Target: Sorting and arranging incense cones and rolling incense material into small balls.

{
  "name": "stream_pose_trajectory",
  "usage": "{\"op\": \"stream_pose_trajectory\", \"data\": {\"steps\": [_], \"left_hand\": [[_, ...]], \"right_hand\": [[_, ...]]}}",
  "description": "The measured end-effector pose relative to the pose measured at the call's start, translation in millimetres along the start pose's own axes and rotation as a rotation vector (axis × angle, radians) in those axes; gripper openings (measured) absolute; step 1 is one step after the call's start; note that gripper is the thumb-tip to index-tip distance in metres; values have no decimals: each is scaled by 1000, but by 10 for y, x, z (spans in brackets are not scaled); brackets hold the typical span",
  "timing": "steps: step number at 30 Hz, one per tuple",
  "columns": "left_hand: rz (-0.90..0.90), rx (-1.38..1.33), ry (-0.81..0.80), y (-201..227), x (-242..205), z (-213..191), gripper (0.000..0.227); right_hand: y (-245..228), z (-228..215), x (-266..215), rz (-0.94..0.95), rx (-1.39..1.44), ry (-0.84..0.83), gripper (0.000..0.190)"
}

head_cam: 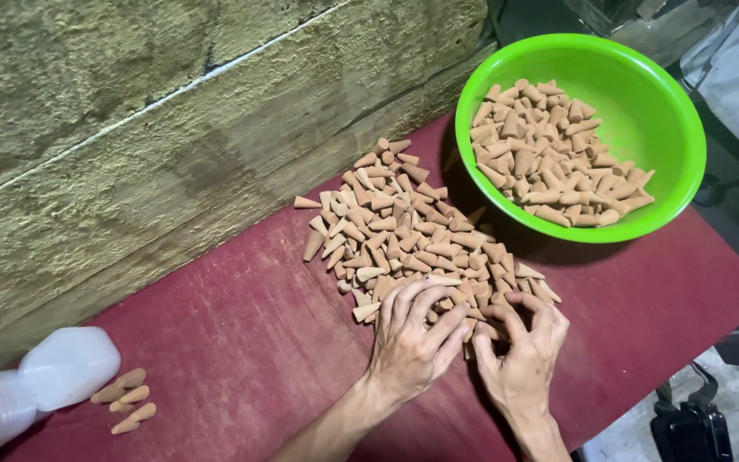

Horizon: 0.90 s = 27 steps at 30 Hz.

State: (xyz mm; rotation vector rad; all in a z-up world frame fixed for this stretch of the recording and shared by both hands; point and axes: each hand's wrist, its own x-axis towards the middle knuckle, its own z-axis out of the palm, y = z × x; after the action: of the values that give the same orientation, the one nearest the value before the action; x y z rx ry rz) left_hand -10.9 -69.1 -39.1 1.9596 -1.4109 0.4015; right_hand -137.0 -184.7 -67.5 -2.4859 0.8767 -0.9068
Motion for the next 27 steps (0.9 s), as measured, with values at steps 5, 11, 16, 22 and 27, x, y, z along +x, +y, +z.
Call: {"op": "stream_pose_trajectory", "data": {"steps": [5,11,16,22,27], "left_hand": [[-7,-35,18,17,31,0,16],[-12,-41,55,19,65,5,14],[-28,-60,69,15,39,38,13],[-65,-91,40,0,27,45,15],[-43,-83,49,3,27,14,15]], "right_hand": [[103,7,-13,17,35,-66,19],[92,16,5,0,29,-77,13],[-15,-74,41,-5,59,-70,19],[-151,-188,181,53,215,7,28],[33,-206,430,-218,128,-149,26]]}}
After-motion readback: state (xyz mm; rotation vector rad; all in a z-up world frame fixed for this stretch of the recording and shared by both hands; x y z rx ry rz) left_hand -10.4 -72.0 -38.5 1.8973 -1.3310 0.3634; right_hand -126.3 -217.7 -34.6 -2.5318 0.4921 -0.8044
